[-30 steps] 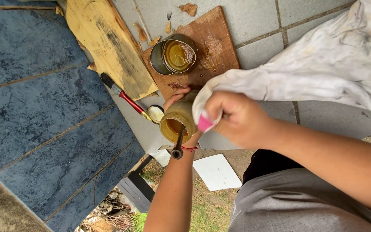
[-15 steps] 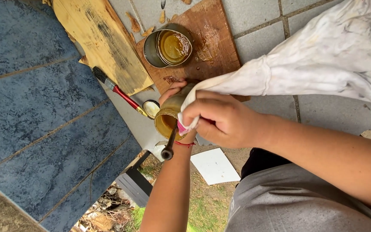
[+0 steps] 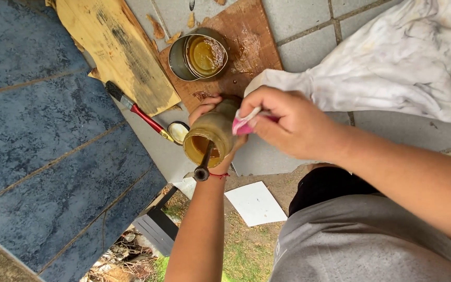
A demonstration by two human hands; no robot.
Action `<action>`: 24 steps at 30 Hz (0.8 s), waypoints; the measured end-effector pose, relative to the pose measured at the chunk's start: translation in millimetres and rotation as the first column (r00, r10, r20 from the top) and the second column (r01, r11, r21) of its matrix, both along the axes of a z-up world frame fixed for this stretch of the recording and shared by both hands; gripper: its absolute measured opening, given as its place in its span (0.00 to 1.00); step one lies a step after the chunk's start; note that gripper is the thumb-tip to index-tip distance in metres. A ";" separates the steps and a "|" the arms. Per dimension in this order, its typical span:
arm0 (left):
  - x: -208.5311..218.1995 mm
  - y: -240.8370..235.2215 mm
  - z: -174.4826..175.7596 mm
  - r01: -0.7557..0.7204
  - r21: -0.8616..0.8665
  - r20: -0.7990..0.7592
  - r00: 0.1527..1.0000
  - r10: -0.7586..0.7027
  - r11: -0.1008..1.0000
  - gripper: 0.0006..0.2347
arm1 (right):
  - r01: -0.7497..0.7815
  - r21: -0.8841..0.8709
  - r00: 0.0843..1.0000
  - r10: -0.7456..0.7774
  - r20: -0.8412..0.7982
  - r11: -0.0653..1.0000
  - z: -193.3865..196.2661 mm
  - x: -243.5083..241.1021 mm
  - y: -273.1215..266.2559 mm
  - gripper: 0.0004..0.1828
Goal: Mixing paint in a small jar using a stick, wiping the jar with a cloth, and using a paintbrush.
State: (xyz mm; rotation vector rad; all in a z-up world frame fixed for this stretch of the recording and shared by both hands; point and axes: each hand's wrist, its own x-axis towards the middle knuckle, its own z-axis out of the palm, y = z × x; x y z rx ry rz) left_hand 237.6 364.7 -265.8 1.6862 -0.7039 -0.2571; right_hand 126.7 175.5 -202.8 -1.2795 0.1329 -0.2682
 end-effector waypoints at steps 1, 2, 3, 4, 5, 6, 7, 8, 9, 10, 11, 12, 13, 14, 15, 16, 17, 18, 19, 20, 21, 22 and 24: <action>-0.9 2.5 -0.8 0.019 -0.036 -0.026 0.999 -0.020 0.999 0.39 | -0.017 0.110 0.999 0.023 -0.050 0.994 7.2 1.3 4.3 0.07; -1.7 2.3 -5.5 0.022 -0.035 -0.028 0.999 -0.023 0.999 0.39 | -0.014 0.112 0.998 0.020 -0.052 0.994 5.9 3.3 7.6 0.07; -2.7 1.8 -10.2 -0.005 -0.063 -0.010 1.000 0.005 0.998 0.39 | -0.008 0.026 0.997 0.009 -0.073 1.000 4.6 5.3 10.6 0.05; -2.4 0.5 -15.2 -0.031 -0.094 0.011 0.999 0.033 0.995 0.40 | -0.003 -0.063 0.996 -0.003 -0.089 0.998 2.9 8.3 12.8 0.05; -2.3 0.0 -15.5 -0.029 -0.095 0.012 0.999 0.030 0.995 0.40 | 0.000 -0.063 0.996 -0.005 -0.089 0.998 1.9 7.7 12.5 0.05; -2.2 0.5 -14.9 -0.031 -0.015 0.034 0.999 0.031 0.999 0.39 | -0.031 -0.032 0.987 0.026 -0.158 0.999 0.9 7.4 12.6 0.05; -2.2 1.1 -14.3 -0.034 0.065 0.056 0.998 0.031 0.997 0.38 | -0.060 0.001 0.972 0.059 -0.226 0.998 0.0 7.0 12.7 0.06; -3.2 1.4 -10.8 -0.029 0.067 0.050 0.998 0.026 0.997 0.38 | -0.056 0.003 0.971 0.055 -0.231 0.998 -4.5 6.7 15.9 0.06; -4.0 1.4 -7.3 -0.024 0.078 0.082 0.996 0.017 0.997 0.37 | -0.043 0.015 0.961 0.045 -0.272 0.999 -9.0 6.5 18.7 0.06; -1.1 -3.5 -6.9 -0.017 0.078 0.122 0.993 0.007 0.997 0.35 | -0.027 0.014 0.951 0.030 -0.306 1.000 -15.3 9.1 17.5 0.05; -1.1 -9.1 -6.1 -0.010 0.068 0.124 0.992 0.001 0.998 0.35 | -0.020 0.005 0.952 0.021 -0.305 1.000 -13.2 10.1 13.8 0.05; -3.1 -9.5 -2.2 -0.020 0.056 0.115 0.993 0.014 0.998 0.35 | -0.023 0.057 0.944 0.040 -0.327 0.998 -10.2 10.6 13.6 0.05; -5.1 -9.2 1.2 -0.031 0.043 0.107 0.994 0.026 0.999 0.35 | -0.024 0.109 0.936 0.061 -0.348 0.994 -7.6 11.1 14.2 0.07; -5.0 -5.8 -2.8 -0.033 0.056 0.103 0.994 0.027 0.998 0.35 | -0.026 0.122 0.934 0.068 -0.351 0.992 -4.0 8.7 20.0 0.07; -4.9 -2.2 -6.6 -0.035 0.008 0.084 0.996 0.034 0.999 0.35 | -0.001 0.173 0.915 0.070 -0.397 0.985 -0.2 6.3 25.9 0.08; -2.1 -3.9 -13.6 -0.032 -0.054 0.068 0.997 0.036 0.998 0.34 | 0.032 0.208 0.896 0.065 -0.440 0.978 2.3 5.6 27.7 0.09; 0.5 4.5 -18.8 -0.030 -0.054 0.067 0.997 0.034 0.998 0.34 | 0.034 0.207 0.896 0.062 -0.441 0.978 6.5 3.6 31.6 0.09; 3.8 9.8 -25.8 -0.002 -0.075 0.052 0.999 0.006 0.997 0.35 | 0.051 0.211 0.871 0.060 -0.488 0.976 10.1 2.1 33.1 0.09; 7.1 15.0 -32.5 0.025 -0.097 0.037 0.999 -0.022 0.995 0.36 | 0.069 0.213 0.844 0.057 -0.533 0.975 14.1 0.7 34.7 0.09; 3.5 8.0 -23.8 0.023 -0.096 0.041 0.999 -0.019 0.995 0.36 | 0.065 0.214 0.846 0.060 -0.531 0.975 18.2 0.0 33.2 0.09; -0.2 1.6 -15.2 0.005 -0.102 -0.006 1.000 -0.006 0.995 0.35 | 0.071 0.128 0.844 0.009 -0.536 0.989 22.4 -0.8 32.1 0.08; -4.6 -3.3 -5.4 -0.012 -0.103 -0.056 0.998 0.007 0.995 0.34 | 0.077 0.045 0.841 -0.041 -0.539 0.996 27.4 -2.1 32.4 0.08; -6.1 -10.1 8.9 0.013 -0.107 -0.053 0.998 -0.019 0.994 0.28 | 0.067 -0.020 0.871 -0.068 -0.487 0.998 34.5 -1.0 37.3 0.08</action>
